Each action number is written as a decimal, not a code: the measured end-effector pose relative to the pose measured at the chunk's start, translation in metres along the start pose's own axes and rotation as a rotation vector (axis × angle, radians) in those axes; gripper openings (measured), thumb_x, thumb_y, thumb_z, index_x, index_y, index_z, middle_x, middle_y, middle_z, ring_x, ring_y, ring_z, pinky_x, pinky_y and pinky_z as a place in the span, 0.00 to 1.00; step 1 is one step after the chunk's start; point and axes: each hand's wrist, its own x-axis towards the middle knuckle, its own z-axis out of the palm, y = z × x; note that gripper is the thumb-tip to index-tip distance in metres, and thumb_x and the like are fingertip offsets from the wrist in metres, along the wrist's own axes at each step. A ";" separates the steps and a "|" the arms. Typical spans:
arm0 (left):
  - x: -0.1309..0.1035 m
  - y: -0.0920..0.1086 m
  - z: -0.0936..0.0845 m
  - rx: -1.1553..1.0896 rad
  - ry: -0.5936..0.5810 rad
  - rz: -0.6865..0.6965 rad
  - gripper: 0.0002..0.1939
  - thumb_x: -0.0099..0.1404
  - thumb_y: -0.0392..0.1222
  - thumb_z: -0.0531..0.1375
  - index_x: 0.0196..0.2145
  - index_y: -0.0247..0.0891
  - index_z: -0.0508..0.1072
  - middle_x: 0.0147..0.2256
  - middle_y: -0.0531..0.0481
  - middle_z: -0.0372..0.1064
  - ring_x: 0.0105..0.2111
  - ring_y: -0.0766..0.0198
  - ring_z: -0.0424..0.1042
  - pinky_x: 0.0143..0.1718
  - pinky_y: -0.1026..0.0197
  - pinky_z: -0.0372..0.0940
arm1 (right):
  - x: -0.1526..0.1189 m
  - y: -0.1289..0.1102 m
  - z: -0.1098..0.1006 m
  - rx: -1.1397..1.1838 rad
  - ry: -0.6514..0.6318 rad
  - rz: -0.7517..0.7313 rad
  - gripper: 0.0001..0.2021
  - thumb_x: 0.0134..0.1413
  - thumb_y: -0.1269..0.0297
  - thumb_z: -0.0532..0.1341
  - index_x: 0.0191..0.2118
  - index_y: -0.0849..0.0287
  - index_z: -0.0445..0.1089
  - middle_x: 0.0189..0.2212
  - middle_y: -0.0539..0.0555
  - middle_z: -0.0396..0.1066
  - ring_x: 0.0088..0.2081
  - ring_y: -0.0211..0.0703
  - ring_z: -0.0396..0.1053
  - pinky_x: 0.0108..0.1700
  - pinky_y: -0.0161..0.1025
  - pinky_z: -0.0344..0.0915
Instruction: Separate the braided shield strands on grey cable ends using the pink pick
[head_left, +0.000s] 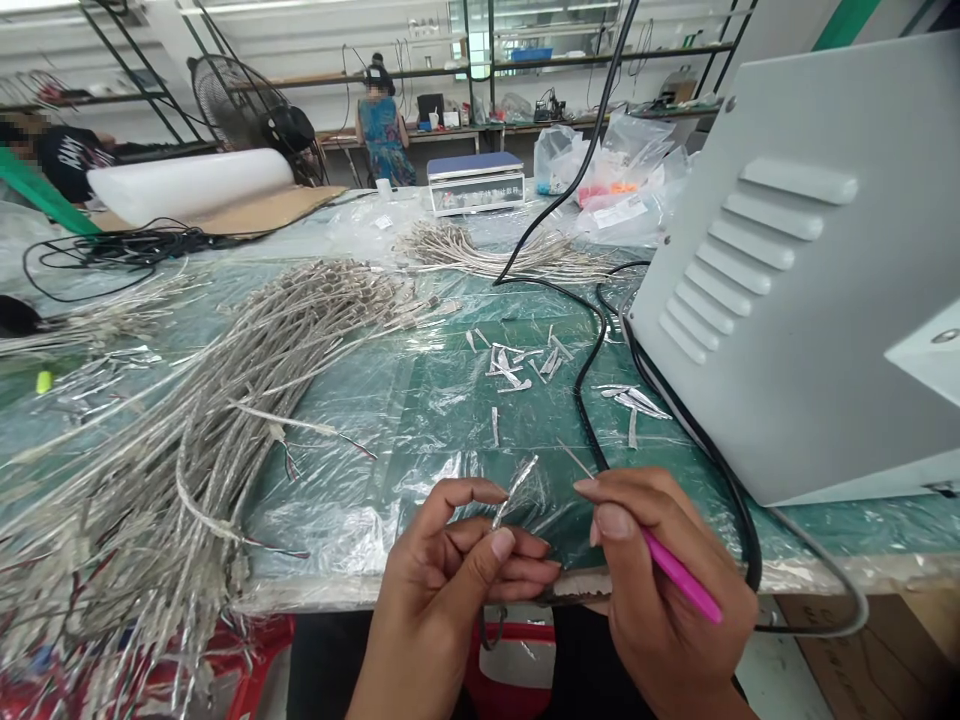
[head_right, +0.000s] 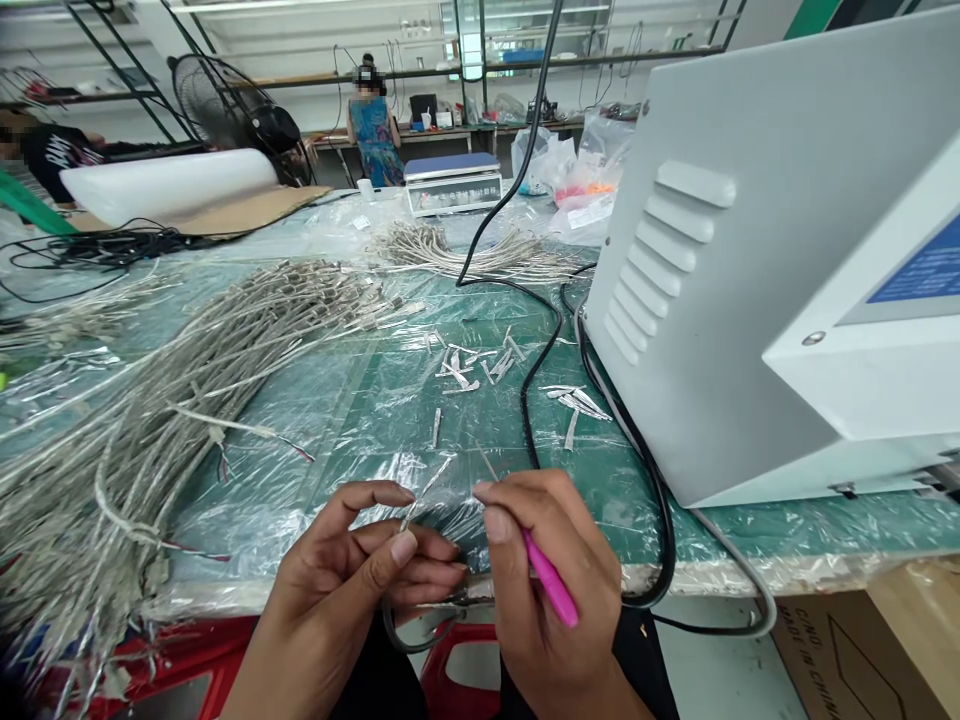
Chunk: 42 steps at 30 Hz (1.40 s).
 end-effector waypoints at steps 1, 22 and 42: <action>0.000 0.000 0.000 -0.007 -0.005 -0.001 0.10 0.65 0.34 0.61 0.43 0.38 0.65 0.30 0.46 0.80 0.30 0.58 0.80 0.34 0.61 0.75 | 0.000 0.000 0.000 0.001 -0.010 0.004 0.12 0.57 0.79 0.58 0.42 0.59 0.74 0.33 0.54 0.71 0.35 0.43 0.69 0.33 0.40 0.64; 0.000 -0.001 0.002 -0.021 0.028 0.039 0.09 0.64 0.34 0.62 0.40 0.40 0.65 0.29 0.47 0.80 0.28 0.56 0.80 0.33 0.60 0.74 | -0.001 0.001 -0.001 -0.005 -0.046 0.067 0.12 0.59 0.77 0.58 0.45 0.58 0.74 0.37 0.54 0.68 0.36 0.41 0.69 0.33 0.39 0.66; -0.002 -0.004 -0.001 -0.017 -0.023 0.062 0.17 0.64 0.37 0.61 0.51 0.41 0.76 0.30 0.47 0.79 0.30 0.55 0.80 0.36 0.57 0.74 | -0.002 0.004 -0.002 0.065 -0.082 0.148 0.14 0.63 0.73 0.56 0.50 0.55 0.71 0.40 0.54 0.76 0.29 0.37 0.73 0.28 0.35 0.69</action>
